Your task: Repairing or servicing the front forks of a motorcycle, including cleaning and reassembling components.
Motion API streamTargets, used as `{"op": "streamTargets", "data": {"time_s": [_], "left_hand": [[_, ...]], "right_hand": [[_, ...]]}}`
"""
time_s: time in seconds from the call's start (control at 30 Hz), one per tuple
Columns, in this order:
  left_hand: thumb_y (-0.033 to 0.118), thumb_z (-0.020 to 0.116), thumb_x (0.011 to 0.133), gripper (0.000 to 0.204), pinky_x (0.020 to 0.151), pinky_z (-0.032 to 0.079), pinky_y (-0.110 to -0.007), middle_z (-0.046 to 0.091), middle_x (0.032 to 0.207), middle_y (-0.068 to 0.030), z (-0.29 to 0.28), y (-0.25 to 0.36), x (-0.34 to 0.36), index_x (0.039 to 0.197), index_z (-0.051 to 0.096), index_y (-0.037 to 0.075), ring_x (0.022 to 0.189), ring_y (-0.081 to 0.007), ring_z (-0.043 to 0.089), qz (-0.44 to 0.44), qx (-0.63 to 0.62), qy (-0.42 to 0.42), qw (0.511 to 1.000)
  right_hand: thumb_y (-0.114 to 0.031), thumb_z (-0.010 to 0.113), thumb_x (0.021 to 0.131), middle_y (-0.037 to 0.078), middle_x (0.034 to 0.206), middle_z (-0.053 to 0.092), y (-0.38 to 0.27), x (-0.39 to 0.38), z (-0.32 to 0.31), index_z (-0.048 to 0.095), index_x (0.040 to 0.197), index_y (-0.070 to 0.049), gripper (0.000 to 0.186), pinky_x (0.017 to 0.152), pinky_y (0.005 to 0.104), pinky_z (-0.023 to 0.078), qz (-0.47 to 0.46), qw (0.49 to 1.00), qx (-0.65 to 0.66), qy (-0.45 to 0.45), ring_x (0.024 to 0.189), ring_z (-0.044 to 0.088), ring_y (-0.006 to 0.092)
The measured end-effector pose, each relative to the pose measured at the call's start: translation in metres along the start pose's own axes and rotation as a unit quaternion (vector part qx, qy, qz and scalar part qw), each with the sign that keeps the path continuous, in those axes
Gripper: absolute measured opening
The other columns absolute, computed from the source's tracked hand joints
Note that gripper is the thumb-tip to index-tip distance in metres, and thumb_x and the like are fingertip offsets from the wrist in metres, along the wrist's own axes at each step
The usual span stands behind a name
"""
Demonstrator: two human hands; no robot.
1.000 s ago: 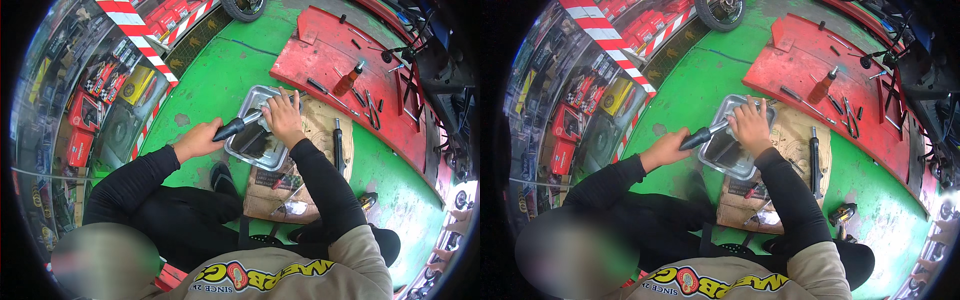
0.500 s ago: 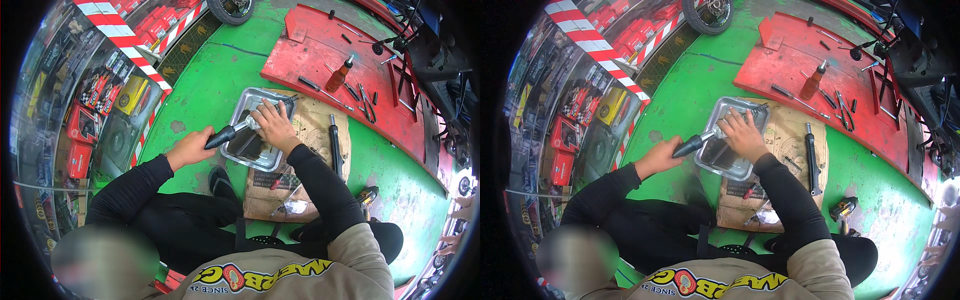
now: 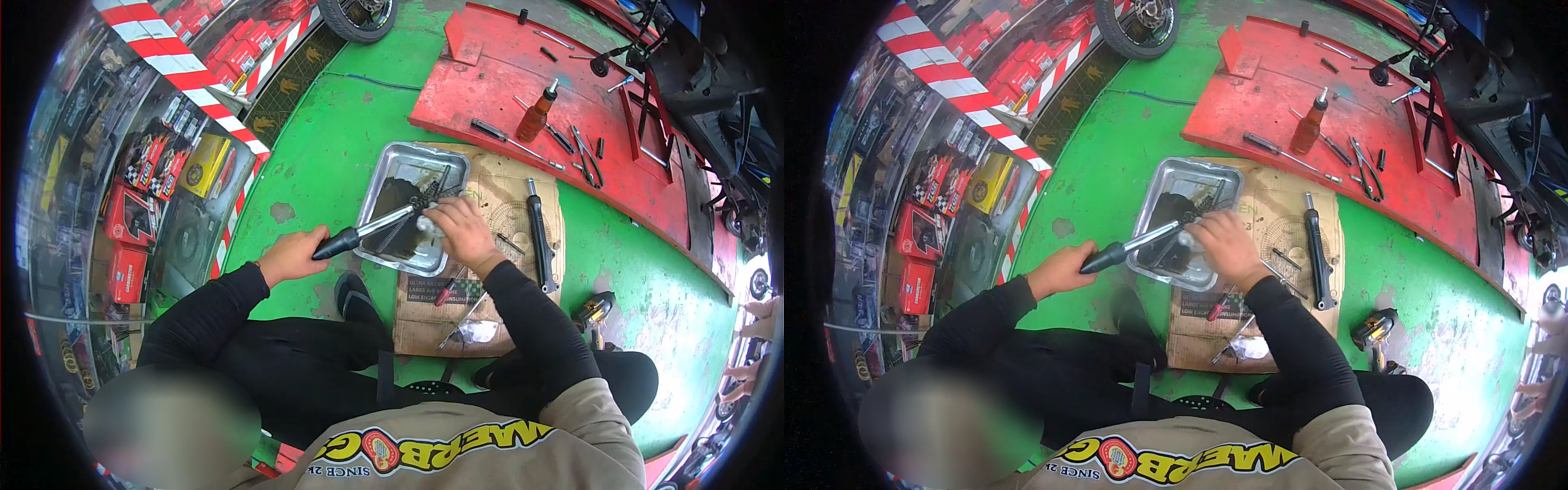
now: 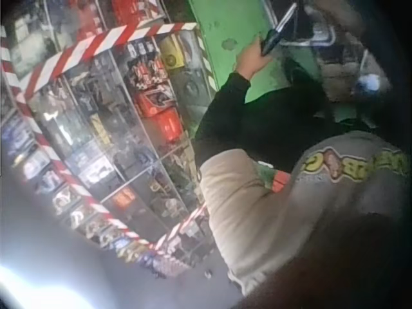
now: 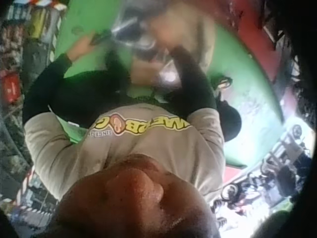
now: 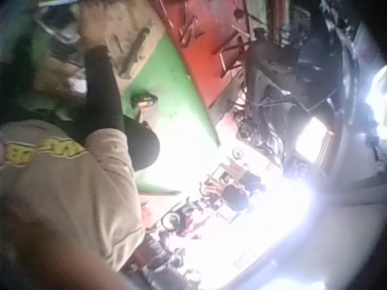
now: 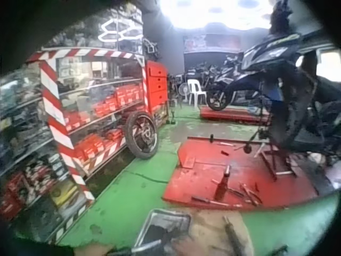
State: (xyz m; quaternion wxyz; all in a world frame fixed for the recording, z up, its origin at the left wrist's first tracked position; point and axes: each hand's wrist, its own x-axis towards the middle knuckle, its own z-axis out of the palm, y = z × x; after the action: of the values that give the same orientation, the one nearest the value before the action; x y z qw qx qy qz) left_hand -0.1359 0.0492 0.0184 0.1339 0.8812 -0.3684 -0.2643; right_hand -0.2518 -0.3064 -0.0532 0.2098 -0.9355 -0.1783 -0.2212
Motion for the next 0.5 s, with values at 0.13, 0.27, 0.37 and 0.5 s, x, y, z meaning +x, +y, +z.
{"op": "streamTargets", "data": {"time_s": [0.13,0.27,0.37,0.5], "left_hand": [[0.022,0.071,0.081,0.040,0.073,0.050,-0.052,0.068,0.085,-0.0220,0.006,-0.015,-0.005,0.111,0.052,0.004,0.082,-0.0427,0.067,-0.012,0.008,-0.012,1.000],[0.021,0.070,0.080,0.039,0.072,0.050,-0.053,0.067,0.085,-0.0228,0.005,-0.015,-0.001,0.109,0.052,0.003,0.080,-0.0435,0.066,-0.025,0.029,-0.013,0.999],[0.021,0.070,0.079,0.039,0.073,0.051,-0.053,0.067,0.084,-0.0234,-0.003,-0.013,0.001,0.108,0.052,0.003,0.080,-0.0439,0.066,-0.039,0.034,-0.013,0.999],[0.021,0.070,0.079,0.039,0.074,0.051,-0.053,0.067,0.086,-0.0237,-0.013,-0.008,0.013,0.108,0.052,0.003,0.083,-0.0441,0.066,-0.053,0.078,-0.010,0.995]], "right_hand": [[-0.008,0.064,0.077,0.007,0.112,0.062,0.045,-0.037,-0.020,0.061,0.120,-0.012,0.043,0.104,0.0471,0.037,0.077,0.993,-0.087,-0.024,0.111,0.056,0.0287],[-0.006,0.065,0.076,0.011,0.107,0.060,0.107,-0.099,-0.046,0.060,0.119,-0.010,0.043,0.096,0.0480,0.039,0.218,0.965,-0.143,0.034,0.110,0.054,0.0322],[-0.009,0.063,0.082,0.012,0.119,0.060,0.128,-0.139,-0.082,0.056,0.124,-0.009,0.043,0.099,0.0483,0.039,0.324,0.916,-0.233,0.026,0.118,0.052,0.0337],[-0.014,0.062,0.089,0.012,0.123,0.062,0.162,-0.202,-0.108,0.054,0.127,-0.009,0.039,0.098,0.0508,0.039,0.455,0.852,-0.259,0.036,0.119,0.053,0.0340]]}}
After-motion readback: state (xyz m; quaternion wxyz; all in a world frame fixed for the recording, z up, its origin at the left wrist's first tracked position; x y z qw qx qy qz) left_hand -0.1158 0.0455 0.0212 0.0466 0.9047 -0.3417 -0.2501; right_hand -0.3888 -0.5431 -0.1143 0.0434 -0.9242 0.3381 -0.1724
